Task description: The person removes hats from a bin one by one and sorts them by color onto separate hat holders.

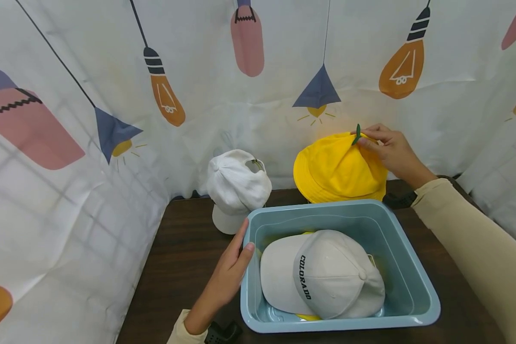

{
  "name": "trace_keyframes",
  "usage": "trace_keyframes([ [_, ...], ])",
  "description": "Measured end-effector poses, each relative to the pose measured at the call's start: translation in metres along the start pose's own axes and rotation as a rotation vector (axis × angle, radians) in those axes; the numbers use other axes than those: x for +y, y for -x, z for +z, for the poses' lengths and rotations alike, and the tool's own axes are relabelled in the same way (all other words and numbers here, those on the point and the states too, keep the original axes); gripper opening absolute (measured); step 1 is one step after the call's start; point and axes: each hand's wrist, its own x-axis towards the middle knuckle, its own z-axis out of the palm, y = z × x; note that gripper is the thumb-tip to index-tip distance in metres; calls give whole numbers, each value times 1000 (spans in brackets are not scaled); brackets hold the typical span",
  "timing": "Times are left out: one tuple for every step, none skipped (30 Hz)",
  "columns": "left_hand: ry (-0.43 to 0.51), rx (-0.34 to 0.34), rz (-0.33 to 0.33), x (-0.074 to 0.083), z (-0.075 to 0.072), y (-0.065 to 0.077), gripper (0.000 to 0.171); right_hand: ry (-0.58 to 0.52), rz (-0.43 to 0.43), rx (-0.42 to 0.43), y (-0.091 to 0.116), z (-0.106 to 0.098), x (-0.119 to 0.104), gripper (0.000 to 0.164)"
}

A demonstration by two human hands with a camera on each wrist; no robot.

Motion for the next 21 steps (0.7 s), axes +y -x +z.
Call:
trace_keyframes([
  [1,0,-1,0,0,0,62,-1,3,-4,0,1,0,38],
  [2,0,-2,0,0,0,62,-1,8,-7,-1,1,1,38],
  [4,-1,-3,0,-1,0,62,0,12,-10,-1,2,1,38],
  [5,-2,-4,0,-1,0,62,-1,18,-11,-2,2,1,38],
  [6,-2,-3,0,-1,1,62,2,24,-15,-2,3,1,39],
  [6,-2,-5,0,-1,1,62,9,29,-17,-3,3,1,39],
  [5,-3,-4,0,-1,1,62,19,35,-24,-3,2,0,40],
  [5,-3,-4,0,-1,0,62,35,41,-31,-2,1,-1,40],
  [5,-5,-4,0,0,0,62,49,49,-43,-2,-1,-3,41],
  [3,-5,-4,-1,0,0,62,68,54,-53,-2,-4,-6,41],
  [0,-7,-1,0,0,-1,62,92,59,-68,-2,-7,-9,42],
  [-7,-11,-1,0,0,-1,62,116,65,-84,-2,-10,-12,43],
  [-26,-13,4,1,-1,-2,63,135,72,-99,-1,-13,-16,44],
  [-53,-13,3,2,-2,-2,63,156,77,-109,-2,-17,-18,44],
  [-92,-10,-2,4,-3,-2,64,174,80,-116,-2,-20,-21,46],
  [-140,-6,-6,6,-5,-3,65,192,82,-117,-1,-23,-24,47],
  [-189,-4,-9,10,-7,-3,66,209,87,-116,-1,-26,-26,48],
  [-240,-3,-14,14,-9,-3,67,224,88,-110,0,-29,-28,49],
  [-289,0,-12,18,-12,-4,68,234,86,-101,1,-32,-29,49],
  [-335,2,-6,23,-14,-4,68,244,86,-91,2,-35,-30,49],
  [-376,2,6,28,-17,-6,68,249,86,-81,4,-38,-30,49],
])
